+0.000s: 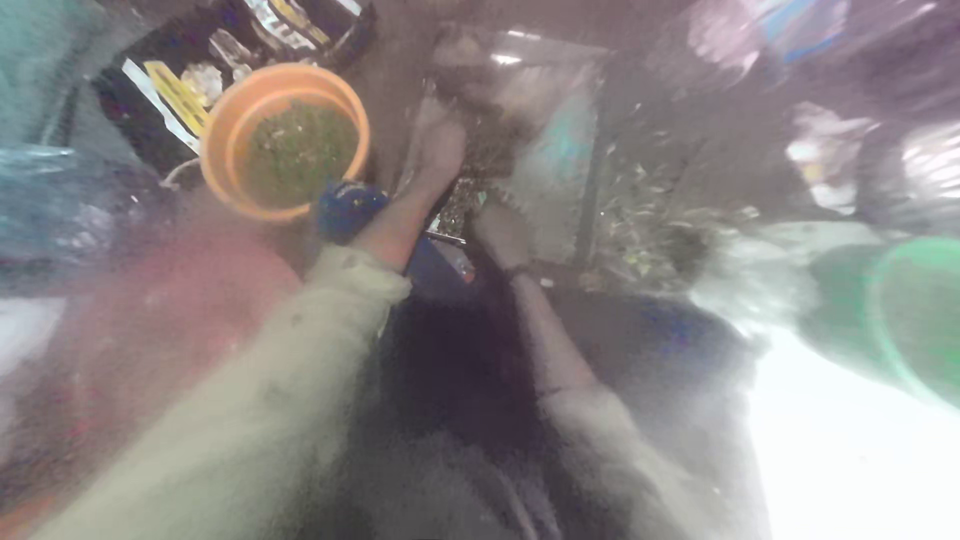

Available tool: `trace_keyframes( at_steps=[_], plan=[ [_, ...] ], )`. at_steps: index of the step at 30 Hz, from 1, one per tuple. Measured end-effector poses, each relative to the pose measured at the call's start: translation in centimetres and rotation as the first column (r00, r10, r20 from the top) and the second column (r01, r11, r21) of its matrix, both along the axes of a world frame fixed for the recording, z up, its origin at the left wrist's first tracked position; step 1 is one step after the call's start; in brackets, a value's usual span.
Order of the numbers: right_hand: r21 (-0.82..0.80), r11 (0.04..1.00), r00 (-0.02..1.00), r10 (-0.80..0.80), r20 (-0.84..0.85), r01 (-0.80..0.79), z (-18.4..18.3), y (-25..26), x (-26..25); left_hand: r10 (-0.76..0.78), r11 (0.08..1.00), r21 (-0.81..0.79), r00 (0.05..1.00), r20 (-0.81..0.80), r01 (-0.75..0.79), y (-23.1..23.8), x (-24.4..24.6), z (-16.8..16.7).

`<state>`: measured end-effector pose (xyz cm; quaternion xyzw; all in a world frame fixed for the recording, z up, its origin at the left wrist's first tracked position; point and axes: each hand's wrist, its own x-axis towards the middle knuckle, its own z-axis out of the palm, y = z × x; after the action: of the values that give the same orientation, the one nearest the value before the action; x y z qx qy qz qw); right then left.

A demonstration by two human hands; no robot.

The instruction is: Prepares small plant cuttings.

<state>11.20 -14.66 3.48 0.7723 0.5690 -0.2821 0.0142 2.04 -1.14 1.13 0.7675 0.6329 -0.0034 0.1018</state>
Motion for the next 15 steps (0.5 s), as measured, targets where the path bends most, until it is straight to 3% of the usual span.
trace_keyframes(
  at_steps=[5, 8, 10, 12, 14, 15],
  plan=[
    [0.141, 0.985, 0.995, 0.098, -0.013, -0.096, -4.8, 0.7, 0.6, -0.068, 0.983, 0.166, 0.996, -0.055, 0.076, 1.1, -0.3, -1.7],
    [0.14, 0.982, 0.984, 0.14, -0.111, -0.124, -3.9, 1.1, 0.5, -0.095, 0.96, 0.258, 0.994, -0.052, 0.105, 1.9, -0.6, -3.0],
    [0.189, 0.979, 0.978, 0.113, -0.176, -0.079, -0.1, -0.9, 0.3, -0.116, 0.95, 0.289, 0.993, -0.027, 0.119, 2.2, -0.8, -3.0],
    [0.035, 0.999, 0.976, 0.038, -0.212, -0.031, 7.8, -3.8, -0.5, -0.129, 0.948, 0.29, 0.991, -0.027, 0.131, 2.2, -0.7, -2.8],
    [-0.141, 0.982, 0.974, 0.093, -0.207, -0.123, 13.9, -2.5, -1.0, -0.13, 0.961, 0.241, 0.99, -0.049, 0.138, 1.8, -0.6, -2.1],
    [-0.138, 0.97, 0.964, 0.166, -0.21, -0.198, 14.8, -1.7, -0.8, -0.119, 0.97, 0.205, 0.992, -0.051, 0.127, 1.5, -0.5, -1.5]
  ],
)
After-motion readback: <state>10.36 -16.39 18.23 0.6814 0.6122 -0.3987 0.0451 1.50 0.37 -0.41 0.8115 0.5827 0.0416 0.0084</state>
